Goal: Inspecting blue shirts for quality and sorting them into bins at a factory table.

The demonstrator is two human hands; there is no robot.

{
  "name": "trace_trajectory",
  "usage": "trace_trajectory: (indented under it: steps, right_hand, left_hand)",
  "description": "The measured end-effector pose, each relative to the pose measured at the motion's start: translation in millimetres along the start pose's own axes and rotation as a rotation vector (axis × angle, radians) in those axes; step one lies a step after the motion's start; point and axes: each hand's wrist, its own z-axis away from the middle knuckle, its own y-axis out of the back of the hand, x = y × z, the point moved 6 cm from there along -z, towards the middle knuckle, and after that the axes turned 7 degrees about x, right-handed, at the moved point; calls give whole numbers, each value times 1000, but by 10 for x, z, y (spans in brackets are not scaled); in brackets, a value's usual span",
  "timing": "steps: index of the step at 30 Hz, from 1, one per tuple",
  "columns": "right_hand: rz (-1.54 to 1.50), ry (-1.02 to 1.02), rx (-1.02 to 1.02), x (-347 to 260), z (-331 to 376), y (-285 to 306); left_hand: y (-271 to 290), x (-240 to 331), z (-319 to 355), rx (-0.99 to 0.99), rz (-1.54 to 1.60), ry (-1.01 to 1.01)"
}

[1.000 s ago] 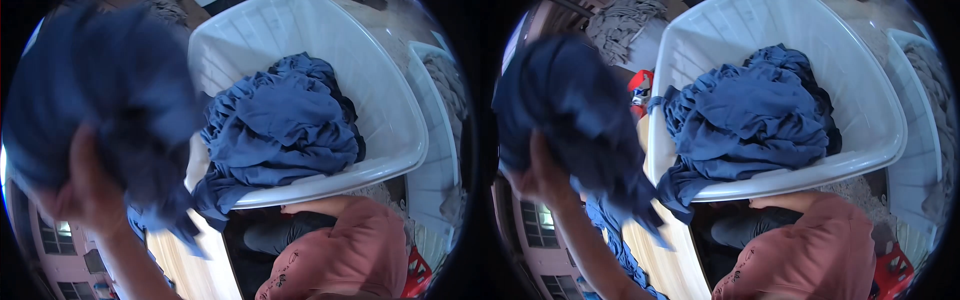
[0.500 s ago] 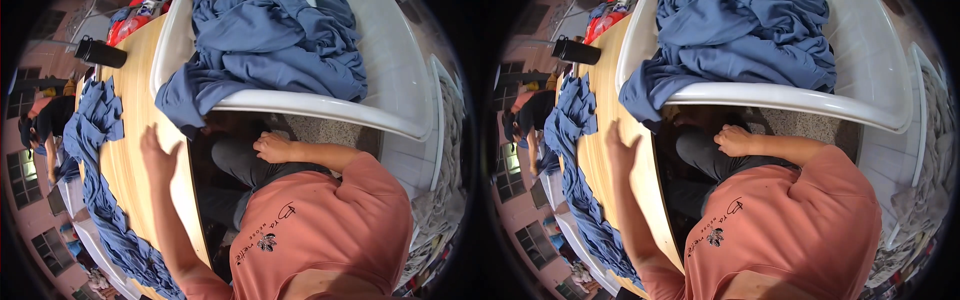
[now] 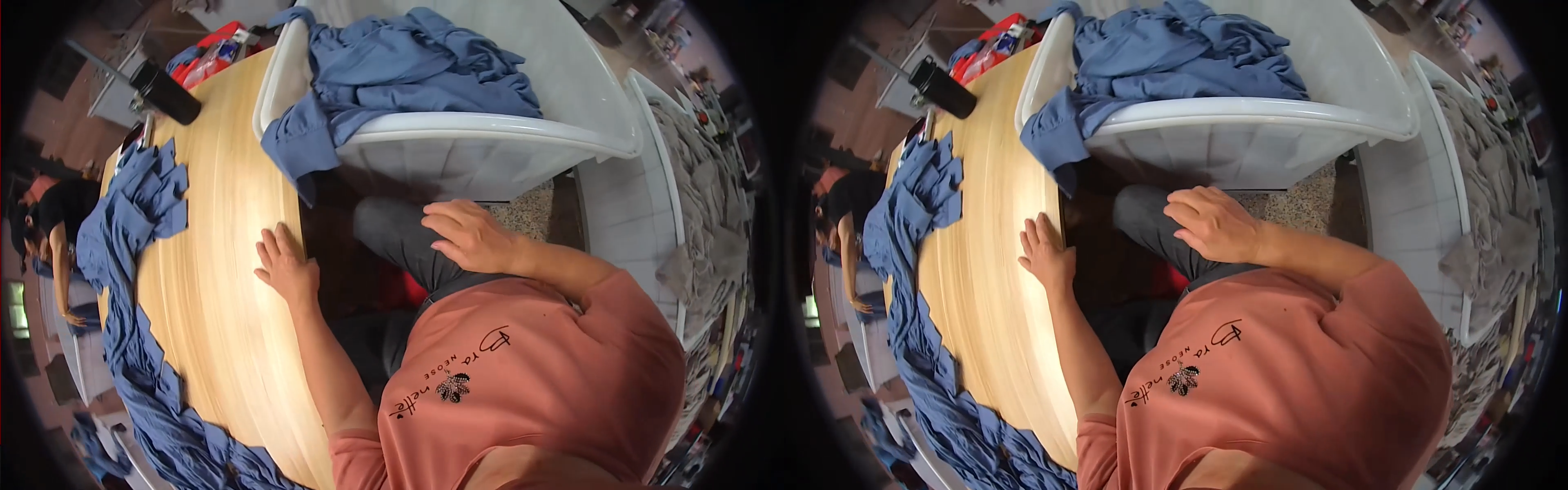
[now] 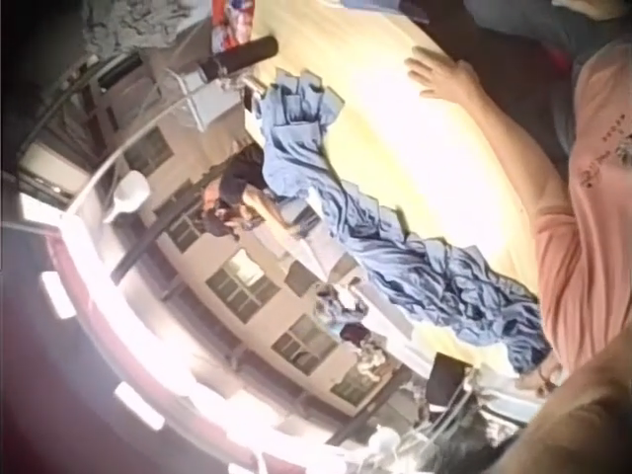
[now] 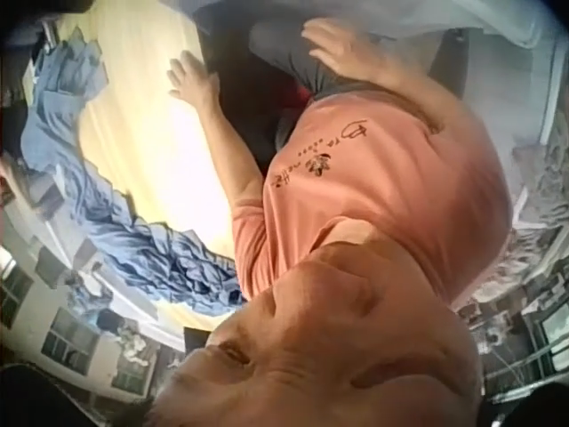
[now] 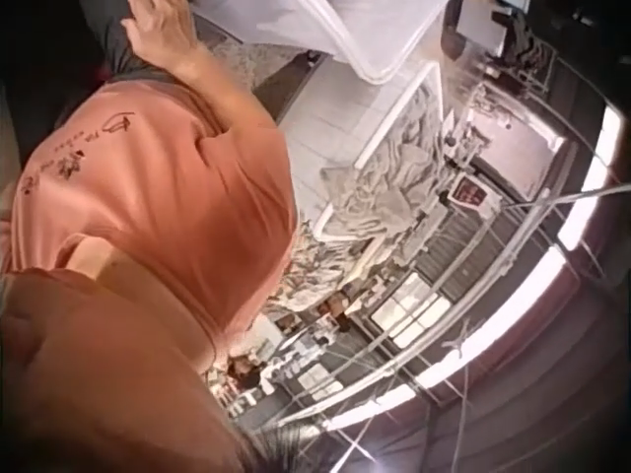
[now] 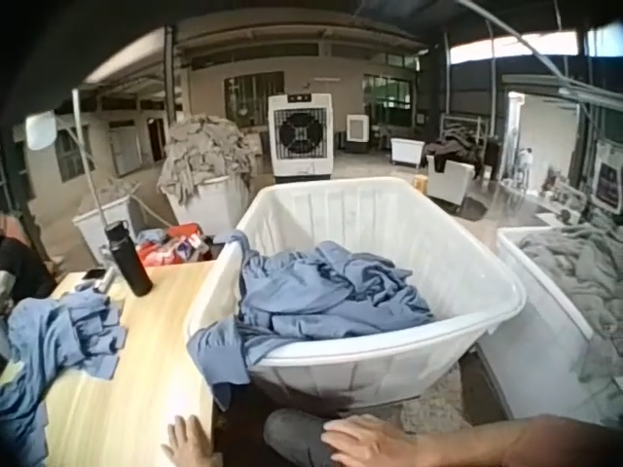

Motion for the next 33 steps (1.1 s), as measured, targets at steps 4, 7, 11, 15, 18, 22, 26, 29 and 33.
trace_trajectory:
  steps: [4, 7, 11, 15, 18, 22, 26, 29, 33]
  right_hand:
    - [152, -44, 117, -49, 60, 390]
    - [258, -67, 87, 101, 195, 719]
    - [31, -373, 9, 725, 396, 942]
    - [-53, -243, -764, 975, 707, -71]
    - [-55, -178, -929, 1109, 910, -754]
    - [-362, -147, -649, 1254, 1009, -1085]
    - [-803, -833, -685, 1814, 1172, -1431]
    - [-469, -492, -885, 2014, 1150, -1588]
    - [-461, -530, -917, 2219, 1155, -1683]
  left_hand:
    - [-38, -41, 33, 67, -10, -61]
    - [-73, -144, 61, 129, 17, -57]
    - [187, -148, 45, 361, 479, 162]
    - [797, 576, -234, 504, 535, -256]
    - [942, 1287, -797, 143, 461, -505]
    - [706, 2124, -1408, -378, 308, -820]
    - [-69, 2459, -1564, -1095, -119, -625]
    - [-485, 2662, -1437, -1183, -154, -470]
    - [-1066, 3133, -1359, -1085, 422, -415]
